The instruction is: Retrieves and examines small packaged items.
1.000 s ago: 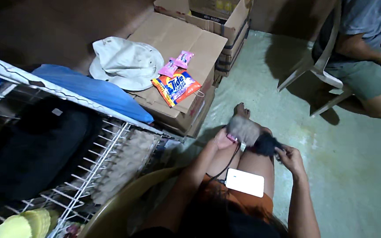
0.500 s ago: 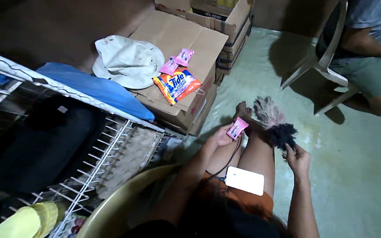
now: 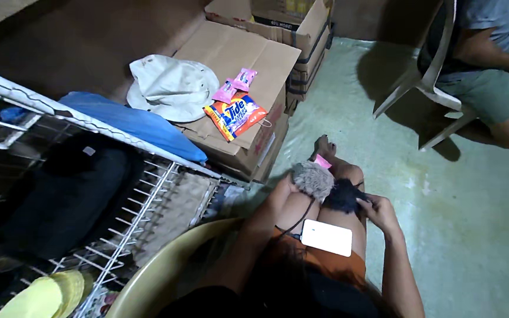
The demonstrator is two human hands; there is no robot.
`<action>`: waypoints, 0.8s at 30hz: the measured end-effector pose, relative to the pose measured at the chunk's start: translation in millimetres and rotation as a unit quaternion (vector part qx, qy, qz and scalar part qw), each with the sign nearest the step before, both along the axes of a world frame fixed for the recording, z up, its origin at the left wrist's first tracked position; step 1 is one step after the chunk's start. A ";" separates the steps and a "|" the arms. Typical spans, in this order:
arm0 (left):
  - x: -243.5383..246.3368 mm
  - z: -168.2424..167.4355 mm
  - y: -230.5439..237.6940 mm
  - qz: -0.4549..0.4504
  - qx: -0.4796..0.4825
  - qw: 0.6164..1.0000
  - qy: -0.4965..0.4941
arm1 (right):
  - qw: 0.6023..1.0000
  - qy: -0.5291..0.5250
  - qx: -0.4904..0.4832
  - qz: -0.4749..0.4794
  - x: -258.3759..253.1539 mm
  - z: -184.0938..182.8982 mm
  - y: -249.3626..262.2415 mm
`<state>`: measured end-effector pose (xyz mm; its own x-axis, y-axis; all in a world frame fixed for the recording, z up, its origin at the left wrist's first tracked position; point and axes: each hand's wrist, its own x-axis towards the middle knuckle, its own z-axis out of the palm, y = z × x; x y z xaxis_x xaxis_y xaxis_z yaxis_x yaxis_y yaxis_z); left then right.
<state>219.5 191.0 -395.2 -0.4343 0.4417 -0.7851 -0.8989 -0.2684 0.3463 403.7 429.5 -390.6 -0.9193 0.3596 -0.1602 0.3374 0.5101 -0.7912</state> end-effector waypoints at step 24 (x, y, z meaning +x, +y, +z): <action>-19.9 -36.2 7.4 -0.193 0.134 0.965 0.113 | 0.983 -0.072 0.112 -0.128 -6.5 8.5 1.2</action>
